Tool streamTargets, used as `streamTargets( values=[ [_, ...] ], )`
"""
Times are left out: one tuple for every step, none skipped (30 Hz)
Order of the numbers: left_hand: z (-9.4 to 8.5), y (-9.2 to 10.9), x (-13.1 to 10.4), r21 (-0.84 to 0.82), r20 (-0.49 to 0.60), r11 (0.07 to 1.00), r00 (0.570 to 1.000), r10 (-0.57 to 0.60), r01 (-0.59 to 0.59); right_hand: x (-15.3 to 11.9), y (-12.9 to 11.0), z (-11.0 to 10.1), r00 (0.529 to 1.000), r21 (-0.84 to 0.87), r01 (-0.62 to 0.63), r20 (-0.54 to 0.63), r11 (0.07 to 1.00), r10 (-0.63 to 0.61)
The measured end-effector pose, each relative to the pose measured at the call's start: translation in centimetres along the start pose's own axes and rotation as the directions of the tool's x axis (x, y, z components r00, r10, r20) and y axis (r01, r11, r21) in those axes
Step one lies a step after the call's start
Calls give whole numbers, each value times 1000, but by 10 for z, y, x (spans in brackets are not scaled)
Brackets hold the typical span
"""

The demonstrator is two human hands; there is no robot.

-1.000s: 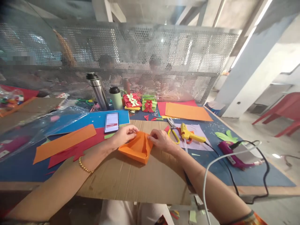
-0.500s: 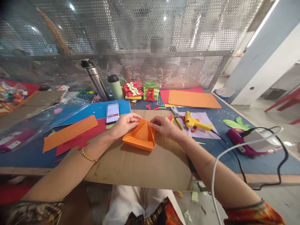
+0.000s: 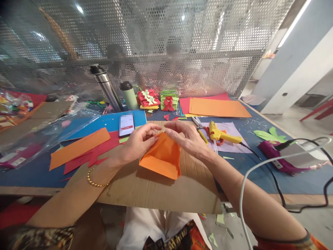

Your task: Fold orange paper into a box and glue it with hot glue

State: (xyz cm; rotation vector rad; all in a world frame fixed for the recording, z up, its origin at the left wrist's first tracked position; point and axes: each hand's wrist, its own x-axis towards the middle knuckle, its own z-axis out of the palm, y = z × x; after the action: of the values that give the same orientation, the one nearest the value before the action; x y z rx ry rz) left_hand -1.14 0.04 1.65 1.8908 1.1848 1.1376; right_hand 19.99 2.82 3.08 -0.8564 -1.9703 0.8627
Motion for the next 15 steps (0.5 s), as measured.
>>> streamTargets(
  values=[
    [1, 2, -2, 6, 6, 1000, 1000, 9, -9, -1, -1, 1, 999, 20, -6, 32, 1000, 5],
    [2, 4, -3, 9, 13, 1000, 1000, 9, -9, -2, -1, 2, 998, 24, -7, 56, 1000, 6],
    [2, 6, -4, 9, 24, 1000, 1000, 3, -4, -2, 0, 3, 997, 22, -9, 71, 1000, 7],
    [2, 7, -5, 3, 32, 1000, 999, -4, 4, -2, 1, 4, 997, 21, -13, 76, 1000, 12],
    [2, 8, -5, -7, 37, 1000, 999, -15, 15, -2, 4, 5, 997, 24, -21, 72, 999, 20],
    [2, 8, -4, -18, 39, 999, 999, -31, 32, -2, 6, 6, 998, 29, -32, 60, 999, 30],
    [1, 9, -3, -33, 39, 998, 998, -54, 56, -2, 8, 6, 998, 39, -39, 44, 998, 38],
    [1, 9, -2, -50, 39, 995, 996, -83, 85, -2, 10, 6, 999, 48, -44, 26, 998, 43],
    [0, 9, 0, -67, 37, 991, 993, -113, 115, -1, 11, 6, 999, 53, -47, 11, 997, 46],
    [0, 9, 1, -87, 38, 986, 989, -140, 143, -1, 11, 6, 999, 55, -48, -2, 997, 48],
    [-1, 9, 2, -114, 42, 979, 985, -164, 168, -1, 11, 5, 999, 53, -47, -10, 997, 48],
    [-1, 9, 3, -149, 48, 971, 982, -184, 189, -1, 10, 3, 999, 50, -44, -10, 998, 45],
    [-2, 9, 4, -191, 51, 960, 978, -201, 207, -1, 9, 2, 999, 45, -37, -3, 998, 38],
    [-2, 9, 4, -234, 52, 946, 974, -218, 224, 0, 8, 0, 1000, 35, -26, 7, 999, 26],
    [-2, 9, 5, -280, 52, 929, 970, -238, 243, 0, 7, -1, 1000, 24, -13, 15, 1000, 13]
  ],
)
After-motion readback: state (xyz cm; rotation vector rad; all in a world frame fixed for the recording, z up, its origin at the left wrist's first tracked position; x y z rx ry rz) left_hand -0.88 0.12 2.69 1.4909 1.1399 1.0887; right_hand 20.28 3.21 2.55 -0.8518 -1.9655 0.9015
